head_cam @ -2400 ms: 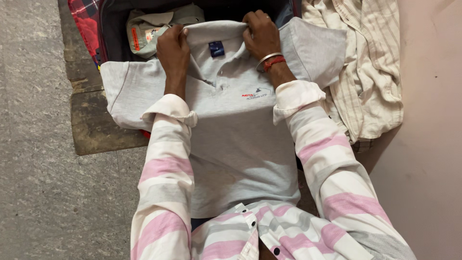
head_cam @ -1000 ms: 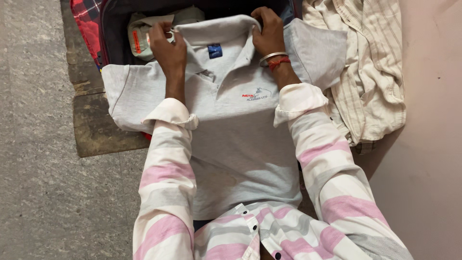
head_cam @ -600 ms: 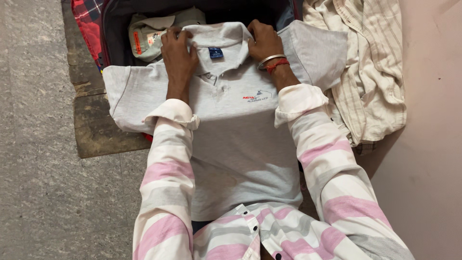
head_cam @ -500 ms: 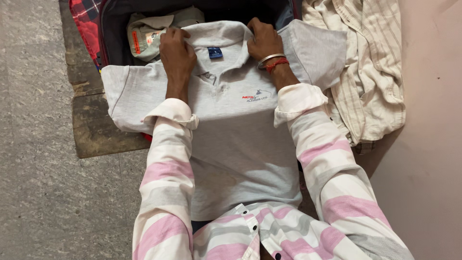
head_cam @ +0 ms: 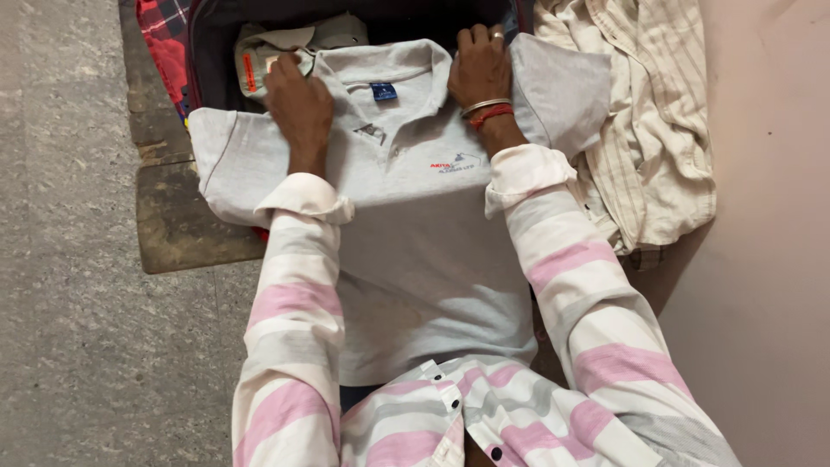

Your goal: The person removes a white polo shirt and a light green button-down shirt from a suitcase, unfolds each shirt to show the front, and then buttons the top buttons of the green shirt.

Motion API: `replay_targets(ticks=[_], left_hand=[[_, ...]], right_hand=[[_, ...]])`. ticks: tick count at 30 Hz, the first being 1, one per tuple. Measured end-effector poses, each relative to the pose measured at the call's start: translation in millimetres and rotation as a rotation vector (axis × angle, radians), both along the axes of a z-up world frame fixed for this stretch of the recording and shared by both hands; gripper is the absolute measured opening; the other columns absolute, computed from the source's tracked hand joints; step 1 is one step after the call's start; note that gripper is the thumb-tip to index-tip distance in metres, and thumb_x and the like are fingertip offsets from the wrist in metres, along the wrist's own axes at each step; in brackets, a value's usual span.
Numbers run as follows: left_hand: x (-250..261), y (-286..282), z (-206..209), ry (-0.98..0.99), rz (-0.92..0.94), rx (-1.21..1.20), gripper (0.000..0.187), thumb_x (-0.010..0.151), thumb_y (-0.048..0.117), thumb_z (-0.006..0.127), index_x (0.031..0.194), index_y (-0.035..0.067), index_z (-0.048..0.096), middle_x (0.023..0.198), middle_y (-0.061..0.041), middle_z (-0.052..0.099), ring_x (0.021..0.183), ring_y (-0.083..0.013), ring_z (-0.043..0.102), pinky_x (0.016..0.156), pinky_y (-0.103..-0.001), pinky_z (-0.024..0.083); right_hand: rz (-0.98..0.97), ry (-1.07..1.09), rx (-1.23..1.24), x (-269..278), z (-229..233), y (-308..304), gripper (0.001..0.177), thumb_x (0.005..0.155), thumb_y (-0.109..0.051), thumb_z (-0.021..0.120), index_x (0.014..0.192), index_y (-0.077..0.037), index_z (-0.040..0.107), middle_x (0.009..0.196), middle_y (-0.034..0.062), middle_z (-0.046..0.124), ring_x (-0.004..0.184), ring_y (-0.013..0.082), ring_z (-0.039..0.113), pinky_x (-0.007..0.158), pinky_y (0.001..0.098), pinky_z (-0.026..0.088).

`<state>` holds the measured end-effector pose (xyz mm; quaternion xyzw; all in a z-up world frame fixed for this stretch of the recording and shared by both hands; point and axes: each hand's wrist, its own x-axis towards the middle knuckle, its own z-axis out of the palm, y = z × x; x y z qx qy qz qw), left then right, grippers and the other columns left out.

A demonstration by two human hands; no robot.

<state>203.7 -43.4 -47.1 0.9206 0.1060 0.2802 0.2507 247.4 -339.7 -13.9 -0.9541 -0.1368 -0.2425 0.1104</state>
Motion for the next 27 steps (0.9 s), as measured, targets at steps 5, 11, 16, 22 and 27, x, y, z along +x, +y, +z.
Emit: replay_targets(ticks=[5, 11, 16, 22, 27], left_hand=[[-38, 51, 6, 0.164, 0.062, 0.386, 0.047, 0.079, 0.030, 0.079, 0.113, 0.000, 0.066, 0.114, -0.021, 0.066, 0.113, -0.0398, 0.057, 0.102, -0.058, 0.034], [-113, 105, 40, 0.205, -0.139, 0.597, 0.037, 0.086, 0.039, 0.082, 0.096, 0.006, 0.072, 0.095, -0.017, 0.072, 0.102, -0.0354, 0.065, 0.114, -0.060, 0.028], [-196, 109, 90, 0.211, -0.352, 0.332, 0.045, 0.086, 0.043, 0.084, 0.110, 0.006, 0.072, 0.094, -0.019, 0.072, 0.090, -0.0400, 0.068, 0.088, -0.052, 0.048], [-283, 87, 112, 0.364, -0.440, 0.121, 0.062, 0.074, 0.035, 0.087, 0.125, 0.006, 0.068, 0.095, -0.023, 0.073, 0.085, -0.0460, 0.068, 0.070, -0.053, 0.052], [-317, 76, 116, 0.539, -0.585, -0.005, 0.030, 0.086, 0.018, 0.075, 0.112, 0.004, 0.070, 0.088, -0.019, 0.074, 0.076, -0.0362, 0.074, 0.070, -0.047, 0.056]], right_hand=[[-0.025, -0.109, -0.256, -21, 4, -10, 0.036, 0.082, -0.023, 0.070, 0.111, -0.002, 0.069, 0.113, 0.0253, 0.067, 0.126, 0.0490, 0.048, 0.109, 0.0640, 0.021], [-0.039, 0.081, -0.384, -66, 14, -45, 0.025, 0.091, -0.025, 0.067, 0.106, -0.006, 0.072, 0.102, 0.0216, 0.073, 0.128, 0.0422, 0.053, 0.109, 0.0691, 0.019], [0.143, 0.339, -0.173, -128, 55, -77, 0.037, 0.110, -0.043, 0.066, 0.104, -0.007, 0.072, 0.097, 0.0167, 0.072, 0.095, 0.0366, 0.066, 0.094, 0.0513, 0.050], [0.324, 0.034, -0.244, -215, 87, -102, 0.058, 0.063, -0.041, 0.080, 0.105, -0.003, 0.068, 0.082, 0.0200, 0.064, 0.074, 0.0403, 0.065, 0.058, 0.0467, 0.051], [0.235, 0.287, -0.064, -262, 80, -135, 0.032, 0.085, -0.008, 0.069, 0.116, -0.008, 0.070, 0.092, 0.0172, 0.068, 0.083, 0.0395, 0.065, 0.070, 0.0507, 0.051]])
